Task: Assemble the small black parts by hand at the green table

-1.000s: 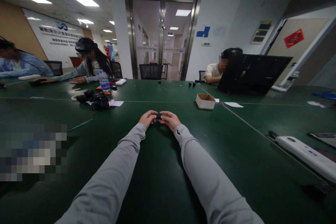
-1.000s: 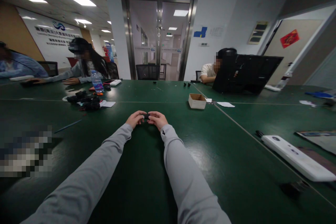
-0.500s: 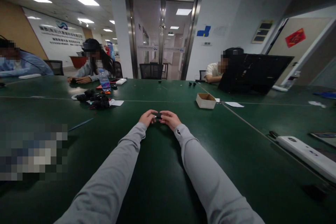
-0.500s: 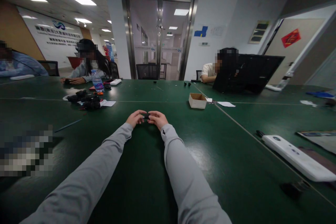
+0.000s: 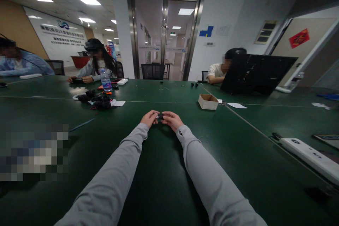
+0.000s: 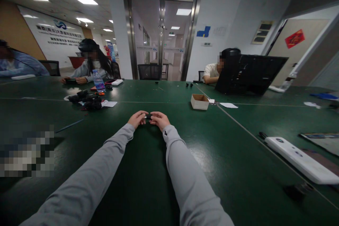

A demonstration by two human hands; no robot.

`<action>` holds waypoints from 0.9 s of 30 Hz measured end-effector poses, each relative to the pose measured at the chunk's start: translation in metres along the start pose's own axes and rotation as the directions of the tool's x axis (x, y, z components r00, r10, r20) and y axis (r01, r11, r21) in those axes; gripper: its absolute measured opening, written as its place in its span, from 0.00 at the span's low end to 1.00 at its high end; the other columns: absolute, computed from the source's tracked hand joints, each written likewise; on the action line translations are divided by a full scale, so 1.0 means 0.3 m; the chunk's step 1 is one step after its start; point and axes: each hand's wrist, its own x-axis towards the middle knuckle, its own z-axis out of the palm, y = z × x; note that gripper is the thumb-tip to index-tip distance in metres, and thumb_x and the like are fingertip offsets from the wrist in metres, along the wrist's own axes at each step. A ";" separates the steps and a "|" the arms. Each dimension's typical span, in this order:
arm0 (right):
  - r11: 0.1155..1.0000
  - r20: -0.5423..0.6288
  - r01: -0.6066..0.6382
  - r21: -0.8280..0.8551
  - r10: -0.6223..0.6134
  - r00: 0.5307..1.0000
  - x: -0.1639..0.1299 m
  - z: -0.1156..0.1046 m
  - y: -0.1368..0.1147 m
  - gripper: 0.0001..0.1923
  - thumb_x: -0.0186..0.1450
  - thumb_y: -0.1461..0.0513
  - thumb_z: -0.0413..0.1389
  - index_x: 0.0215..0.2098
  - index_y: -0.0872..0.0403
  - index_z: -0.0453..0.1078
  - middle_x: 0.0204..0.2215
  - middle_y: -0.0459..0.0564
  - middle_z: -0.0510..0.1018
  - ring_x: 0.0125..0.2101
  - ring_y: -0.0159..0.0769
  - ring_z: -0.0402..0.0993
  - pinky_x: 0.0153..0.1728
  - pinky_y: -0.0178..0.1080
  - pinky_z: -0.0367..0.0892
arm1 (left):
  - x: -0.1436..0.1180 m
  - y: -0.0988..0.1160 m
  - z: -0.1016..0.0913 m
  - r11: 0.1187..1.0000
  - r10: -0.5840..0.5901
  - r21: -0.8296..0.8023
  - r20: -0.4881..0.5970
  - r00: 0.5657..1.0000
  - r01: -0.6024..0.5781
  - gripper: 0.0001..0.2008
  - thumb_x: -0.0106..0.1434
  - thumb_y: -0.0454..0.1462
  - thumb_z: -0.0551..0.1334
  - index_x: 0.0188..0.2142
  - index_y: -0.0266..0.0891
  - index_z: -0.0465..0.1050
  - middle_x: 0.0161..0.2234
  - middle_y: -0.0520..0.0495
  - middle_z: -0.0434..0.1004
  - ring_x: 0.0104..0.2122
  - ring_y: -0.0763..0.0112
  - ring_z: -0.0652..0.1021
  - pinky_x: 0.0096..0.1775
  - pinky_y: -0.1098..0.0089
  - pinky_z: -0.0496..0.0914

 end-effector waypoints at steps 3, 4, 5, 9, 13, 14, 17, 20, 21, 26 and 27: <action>1.000 -0.004 -0.003 -0.004 0.003 1.000 -0.001 0.000 -0.002 0.12 0.48 0.69 0.61 0.33 0.56 0.70 0.28 0.47 0.75 0.23 0.28 0.73 0.23 0.30 0.71 | 0.002 -0.002 -0.002 1.000 0.011 -0.002 -0.001 1.000 -0.011 0.14 0.54 0.37 0.54 0.39 0.35 0.67 0.18 0.54 0.68 0.16 0.79 0.66 0.21 0.76 0.60; 1.000 -0.004 -0.004 -0.005 0.004 1.000 -0.002 0.001 -0.003 0.12 0.48 0.69 0.61 0.33 0.56 0.70 0.27 0.47 0.75 0.23 0.28 0.73 0.23 0.30 0.70 | 0.003 -0.003 -0.002 1.000 0.013 -0.004 0.002 1.000 -0.013 0.13 0.54 0.37 0.54 0.39 0.35 0.68 0.18 0.54 0.67 0.16 0.79 0.66 0.21 0.76 0.59; 1.000 -0.004 -0.004 -0.005 0.004 1.000 -0.002 0.001 -0.003 0.12 0.48 0.69 0.61 0.33 0.56 0.70 0.27 0.47 0.75 0.23 0.28 0.73 0.23 0.30 0.71 | 0.004 -0.004 -0.002 1.000 0.012 -0.008 0.007 1.000 -0.012 0.13 0.54 0.37 0.54 0.38 0.35 0.68 0.16 0.54 0.66 0.16 0.78 0.66 0.20 0.76 0.59; 1.000 -0.012 -0.003 0.000 0.003 1.000 -0.003 0.004 -0.004 0.12 0.48 0.69 0.61 0.33 0.56 0.70 0.27 0.46 0.75 0.22 0.28 0.73 0.24 0.31 0.70 | 0.007 -0.008 -0.001 1.000 0.004 -0.010 0.002 1.000 -0.004 0.13 0.54 0.37 0.53 0.37 0.35 0.68 0.16 0.54 0.66 0.15 0.79 0.65 0.20 0.77 0.59; 1.000 -0.016 -0.007 0.003 0.007 1.000 -0.007 0.007 -0.007 0.12 0.49 0.70 0.60 0.33 0.56 0.70 0.27 0.47 0.75 0.22 0.29 0.73 0.24 0.31 0.70 | 0.012 -0.018 0.000 1.000 0.018 -0.008 0.006 1.000 -0.018 0.12 0.55 0.38 0.52 0.36 0.34 0.68 0.14 0.55 0.63 0.15 0.78 0.65 0.20 0.77 0.59; 1.000 -0.015 -0.006 0.003 0.006 1.000 -0.008 0.007 -0.007 0.12 0.49 0.70 0.60 0.33 0.56 0.70 0.27 0.47 0.75 0.22 0.29 0.73 0.24 0.31 0.70 | 0.013 -0.019 -0.001 1.000 0.021 -0.009 0.004 1.000 -0.021 0.13 0.55 0.39 0.52 0.36 0.35 0.68 0.14 0.55 0.63 0.15 0.78 0.65 0.20 0.77 0.59; 1.000 -0.012 -0.004 -0.002 0.004 1.000 -0.008 0.007 -0.008 0.12 0.49 0.70 0.60 0.33 0.56 0.70 0.26 0.46 0.75 0.22 0.29 0.73 0.24 0.31 0.70 | 0.010 -0.015 -0.001 1.000 0.022 0.005 -0.007 1.000 -0.022 0.13 0.54 0.37 0.54 0.38 0.35 0.68 0.17 0.55 0.66 0.15 0.79 0.65 0.20 0.77 0.59; 1.000 -0.010 -0.003 -0.006 0.003 1.000 -0.007 0.005 -0.007 0.12 0.49 0.70 0.60 0.33 0.56 0.70 0.26 0.47 0.75 0.22 0.29 0.73 0.24 0.31 0.70 | 0.004 -0.002 0.000 1.000 0.004 0.007 -0.008 1.000 -0.004 0.13 0.54 0.37 0.53 0.38 0.35 0.68 0.17 0.54 0.66 0.15 0.79 0.65 0.20 0.77 0.59; 1.000 -0.011 -0.002 -0.005 0.002 1.000 -0.007 0.005 -0.007 0.12 0.49 0.70 0.60 0.33 0.56 0.70 0.27 0.47 0.75 0.22 0.29 0.73 0.24 0.31 0.70 | 0.003 0.001 0.000 1.000 0.000 0.001 -0.007 1.000 0.000 0.13 0.55 0.37 0.53 0.37 0.35 0.68 0.16 0.54 0.66 0.15 0.79 0.65 0.20 0.77 0.59; 1.000 -0.013 -0.001 0.000 0.001 1.000 -0.007 0.005 -0.008 0.12 0.49 0.70 0.60 0.32 0.56 0.70 0.27 0.46 0.74 0.22 0.29 0.73 0.24 0.31 0.70 | 0.006 -0.010 0.001 1.000 0.009 -0.017 0.004 1.000 -0.009 0.13 0.54 0.37 0.54 0.39 0.35 0.67 0.17 0.53 0.68 0.15 0.79 0.65 0.21 0.77 0.59; 1.000 -0.014 -0.002 -0.001 0.002 1.000 -0.007 0.005 -0.008 0.12 0.49 0.70 0.60 0.32 0.56 0.70 0.27 0.46 0.74 0.22 0.29 0.73 0.24 0.32 0.70 | 0.009 -0.017 0.001 1.000 0.013 -0.017 0.005 1.000 -0.013 0.13 0.55 0.38 0.54 0.39 0.35 0.67 0.17 0.53 0.68 0.15 0.79 0.65 0.21 0.77 0.59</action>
